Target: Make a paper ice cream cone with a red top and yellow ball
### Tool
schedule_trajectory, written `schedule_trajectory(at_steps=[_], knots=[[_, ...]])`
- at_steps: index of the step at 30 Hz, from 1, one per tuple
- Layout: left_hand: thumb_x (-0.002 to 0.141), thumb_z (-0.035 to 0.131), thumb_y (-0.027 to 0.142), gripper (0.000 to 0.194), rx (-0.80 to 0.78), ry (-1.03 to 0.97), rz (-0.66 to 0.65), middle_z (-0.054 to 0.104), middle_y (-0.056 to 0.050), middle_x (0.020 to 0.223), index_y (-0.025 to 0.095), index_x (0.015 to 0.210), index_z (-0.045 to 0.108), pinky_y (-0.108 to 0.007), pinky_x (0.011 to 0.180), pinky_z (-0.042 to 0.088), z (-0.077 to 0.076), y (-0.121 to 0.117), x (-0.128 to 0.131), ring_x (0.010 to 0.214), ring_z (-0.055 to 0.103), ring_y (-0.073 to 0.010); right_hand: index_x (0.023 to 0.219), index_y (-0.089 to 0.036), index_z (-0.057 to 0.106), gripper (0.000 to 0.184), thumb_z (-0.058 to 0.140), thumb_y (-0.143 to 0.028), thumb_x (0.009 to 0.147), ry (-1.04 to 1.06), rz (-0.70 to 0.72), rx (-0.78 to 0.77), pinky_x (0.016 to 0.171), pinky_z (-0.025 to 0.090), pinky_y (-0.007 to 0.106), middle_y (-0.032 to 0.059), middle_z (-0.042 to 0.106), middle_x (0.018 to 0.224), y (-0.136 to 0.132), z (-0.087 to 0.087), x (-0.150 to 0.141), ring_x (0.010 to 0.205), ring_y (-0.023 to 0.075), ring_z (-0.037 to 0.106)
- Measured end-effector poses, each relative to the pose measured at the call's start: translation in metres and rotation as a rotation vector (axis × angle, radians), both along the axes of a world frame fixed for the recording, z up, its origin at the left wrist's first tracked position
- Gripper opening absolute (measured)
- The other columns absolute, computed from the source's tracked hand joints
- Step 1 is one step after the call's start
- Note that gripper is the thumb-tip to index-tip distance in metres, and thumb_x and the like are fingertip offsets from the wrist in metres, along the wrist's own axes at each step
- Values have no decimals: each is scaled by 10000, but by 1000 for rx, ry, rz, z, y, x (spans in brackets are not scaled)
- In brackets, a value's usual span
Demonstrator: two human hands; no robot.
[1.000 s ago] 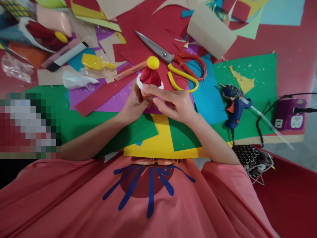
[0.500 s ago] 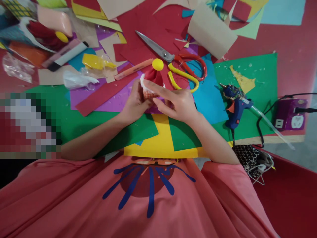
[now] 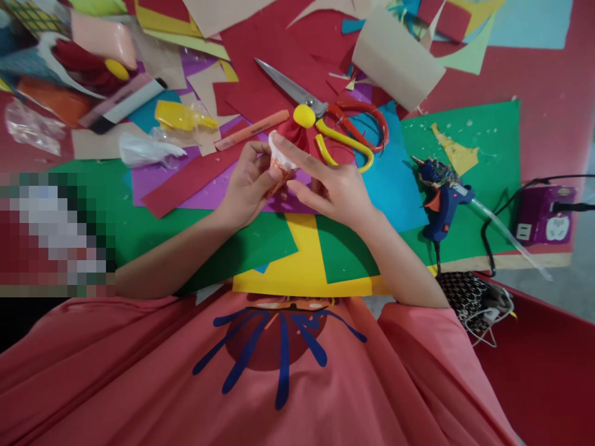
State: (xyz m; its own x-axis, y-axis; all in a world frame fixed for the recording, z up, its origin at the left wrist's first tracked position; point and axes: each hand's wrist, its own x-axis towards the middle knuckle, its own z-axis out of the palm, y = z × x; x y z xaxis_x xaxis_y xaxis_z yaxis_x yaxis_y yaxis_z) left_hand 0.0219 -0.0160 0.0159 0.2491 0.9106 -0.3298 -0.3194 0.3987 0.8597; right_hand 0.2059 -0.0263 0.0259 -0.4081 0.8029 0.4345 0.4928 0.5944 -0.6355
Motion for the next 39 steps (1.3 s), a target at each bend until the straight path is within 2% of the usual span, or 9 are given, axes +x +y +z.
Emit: schedule_trajectory(at_steps=[6,11,15,19,22,28,31,35,39], knots=[[698,852,264,417,-47,-40,7,650,54,916,271,983,546,-152,588,451,1,0,-2,809,639,-72,1400,-257,567,449,478,-422,992,-23,-28,-1,469,406,169,-88,561,545,0,1,0,429,47,450],[687,860,256,422,-52,-37,-15,619,48,970,285,991,568,-186,570,433,2,0,-2,815,607,-92,1460,-342,478,477,502,-379,985,138,25,3,442,418,145,-73,708,791,1,6,-3,447,22,486],[655,872,264,424,73,-17,8,554,41,983,261,925,545,-179,585,441,0,-1,-2,827,579,-77,1432,-276,526,466,509,-376,977,62,19,-41,465,448,145,-80,661,640,0,4,-3,414,29,449],[737,804,283,287,126,-71,12,566,35,954,277,911,576,-194,563,454,-4,1,-3,779,546,-85,1402,-236,564,472,488,-427,977,6,2,-47,477,449,162,-80,597,561,0,0,-1,422,45,460],[782,759,303,195,88,-113,62,596,24,955,278,895,603,-192,613,489,-5,3,-3,896,581,-119,1382,-248,576,475,476,-477,978,11,-28,-70,508,472,167,-70,626,609,1,-1,2,461,49,502],[715,845,331,343,-13,-72,107,616,11,1035,319,969,614,-196,717,526,-3,-2,-4,1069,614,-155,1390,-270,563,524,451,-562,970,24,-81,-98,520,489,173,-63,664,642,1,-3,5,473,52,520],[766,816,391,293,116,-44,64,601,18,1021,319,971,618,-191,721,530,-7,-3,-4,925,613,-111,1384,-257,580,528,464,-561,968,7,-82,-90,532,479,162,-64,656,616,0,-3,4,476,44,525],[808,763,475,295,539,104,104,571,15,977,291,973,602,-210,664,538,-27,4,-5,790,600,-91,1359,-249,615,503,448,-537,981,-49,-116,-71,555,492,175,-48,653,607,0,-1,5,504,57,557],[828,758,411,334,813,245,156,578,10,1023,311,1084,569,-237,709,563,-44,11,-9,864,633,-111,1370,-276,608,485,426,-513,988,-82,-134,-103,589,530,211,-30,689,666,-2,2,6,541,83,599]])
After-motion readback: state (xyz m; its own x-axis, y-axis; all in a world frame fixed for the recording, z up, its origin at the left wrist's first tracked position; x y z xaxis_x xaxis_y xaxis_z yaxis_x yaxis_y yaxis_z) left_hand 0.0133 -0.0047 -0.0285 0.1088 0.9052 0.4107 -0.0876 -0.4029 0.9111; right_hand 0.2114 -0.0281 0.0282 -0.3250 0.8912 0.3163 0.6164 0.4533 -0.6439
